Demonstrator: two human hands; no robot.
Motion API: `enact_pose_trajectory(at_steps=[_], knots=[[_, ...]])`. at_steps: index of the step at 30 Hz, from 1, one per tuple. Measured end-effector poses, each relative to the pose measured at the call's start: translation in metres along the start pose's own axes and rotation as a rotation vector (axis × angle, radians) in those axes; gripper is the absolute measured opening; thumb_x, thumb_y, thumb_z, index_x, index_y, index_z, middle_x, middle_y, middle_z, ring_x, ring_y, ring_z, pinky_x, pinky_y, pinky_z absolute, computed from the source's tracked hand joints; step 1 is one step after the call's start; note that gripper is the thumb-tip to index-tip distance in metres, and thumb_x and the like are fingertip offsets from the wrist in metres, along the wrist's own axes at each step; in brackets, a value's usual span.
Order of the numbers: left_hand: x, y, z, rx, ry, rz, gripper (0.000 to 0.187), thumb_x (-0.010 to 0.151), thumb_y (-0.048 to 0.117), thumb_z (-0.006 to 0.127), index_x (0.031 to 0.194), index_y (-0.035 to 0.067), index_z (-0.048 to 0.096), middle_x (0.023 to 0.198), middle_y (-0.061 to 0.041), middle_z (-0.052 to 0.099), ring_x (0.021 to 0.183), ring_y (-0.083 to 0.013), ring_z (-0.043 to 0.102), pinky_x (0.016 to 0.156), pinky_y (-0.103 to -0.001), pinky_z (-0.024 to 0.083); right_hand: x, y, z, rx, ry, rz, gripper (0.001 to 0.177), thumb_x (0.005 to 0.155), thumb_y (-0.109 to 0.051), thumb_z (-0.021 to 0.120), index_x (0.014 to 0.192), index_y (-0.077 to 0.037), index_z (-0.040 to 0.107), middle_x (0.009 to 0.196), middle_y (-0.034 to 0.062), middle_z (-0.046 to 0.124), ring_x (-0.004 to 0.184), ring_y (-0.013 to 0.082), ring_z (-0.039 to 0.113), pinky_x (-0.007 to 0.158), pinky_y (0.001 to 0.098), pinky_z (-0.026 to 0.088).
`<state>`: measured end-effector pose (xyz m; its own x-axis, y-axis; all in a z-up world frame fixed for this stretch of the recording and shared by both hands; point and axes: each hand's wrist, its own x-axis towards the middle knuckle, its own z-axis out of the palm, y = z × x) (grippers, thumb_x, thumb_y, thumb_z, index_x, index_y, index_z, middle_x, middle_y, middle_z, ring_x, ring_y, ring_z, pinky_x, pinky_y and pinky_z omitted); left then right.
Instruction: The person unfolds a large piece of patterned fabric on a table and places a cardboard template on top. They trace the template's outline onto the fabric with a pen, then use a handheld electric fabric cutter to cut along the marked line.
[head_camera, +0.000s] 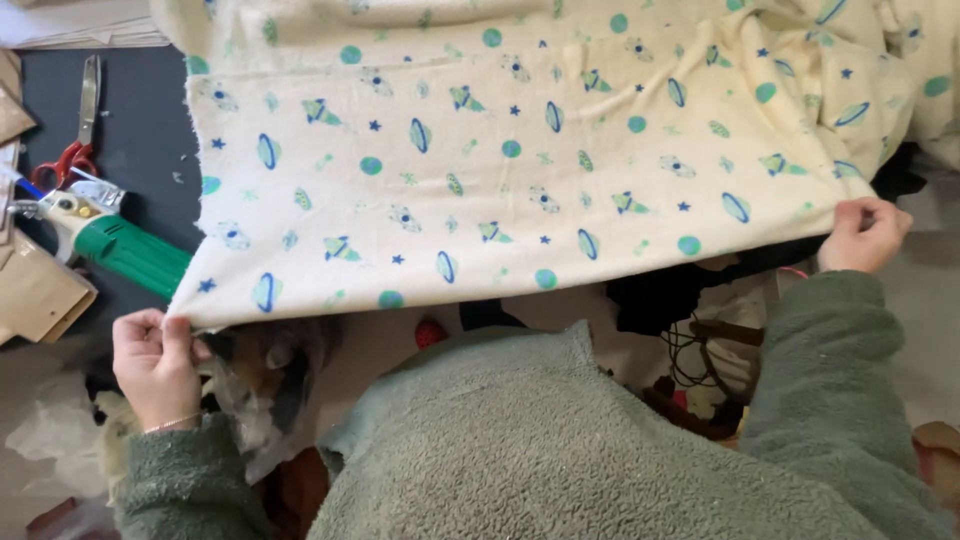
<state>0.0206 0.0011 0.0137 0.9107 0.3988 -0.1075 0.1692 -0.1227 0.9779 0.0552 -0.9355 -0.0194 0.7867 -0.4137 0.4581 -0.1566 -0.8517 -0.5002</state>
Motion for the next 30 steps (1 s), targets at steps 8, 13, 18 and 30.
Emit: enact_pose_trajectory(at_steps=[8,13,18,30], knots=[[-0.009,0.017,-0.01,-0.062,0.005,0.049,0.022,0.119,0.013,0.062,0.109,0.005,0.044,0.089,-0.002,0.057,0.064,-0.0072,0.055,0.061,-0.022,0.046,0.005,-0.006,-0.015,0.166,0.058,0.038,0.002,0.117,0.002,0.059,0.118,0.002,0.061,0.114,0.0056,0.07,0.105,0.0166,0.068,0.094,0.0327,0.058],[-0.029,0.007,-0.019,-0.14,0.062,0.012,0.022,0.118,0.016,0.065,0.112,0.006,0.046,0.088,-0.002,0.058,0.066,-0.0066,0.055,0.066,-0.022,0.047,-0.004,0.001,-0.007,0.249,0.075,0.099,0.005,0.116,0.001,0.057,0.119,0.0,0.061,0.116,0.0065,0.069,0.107,0.0169,0.07,0.098,0.0339,0.061],[-0.034,0.0,-0.021,-0.108,0.048,0.012,0.021,0.118,0.015,0.064,0.111,0.006,0.046,0.09,-0.001,0.059,0.069,-0.0061,0.057,0.068,-0.022,0.048,-0.012,-0.002,-0.003,0.238,0.106,0.054,0.006,0.114,0.005,0.058,0.119,0.002,0.061,0.117,0.008,0.068,0.107,0.0176,0.066,0.099,0.0335,0.058],[-0.054,-0.017,-0.017,-0.044,0.047,-0.032,0.014,0.113,0.012,0.063,0.113,0.007,0.049,0.091,0.0,0.06,0.075,-0.0063,0.057,0.069,-0.02,0.047,-0.057,0.01,0.003,0.215,0.255,0.229,0.007,0.112,-0.002,0.058,0.117,0.0,0.064,0.113,0.0051,0.068,0.1,0.0163,0.063,0.093,0.0349,0.056]])
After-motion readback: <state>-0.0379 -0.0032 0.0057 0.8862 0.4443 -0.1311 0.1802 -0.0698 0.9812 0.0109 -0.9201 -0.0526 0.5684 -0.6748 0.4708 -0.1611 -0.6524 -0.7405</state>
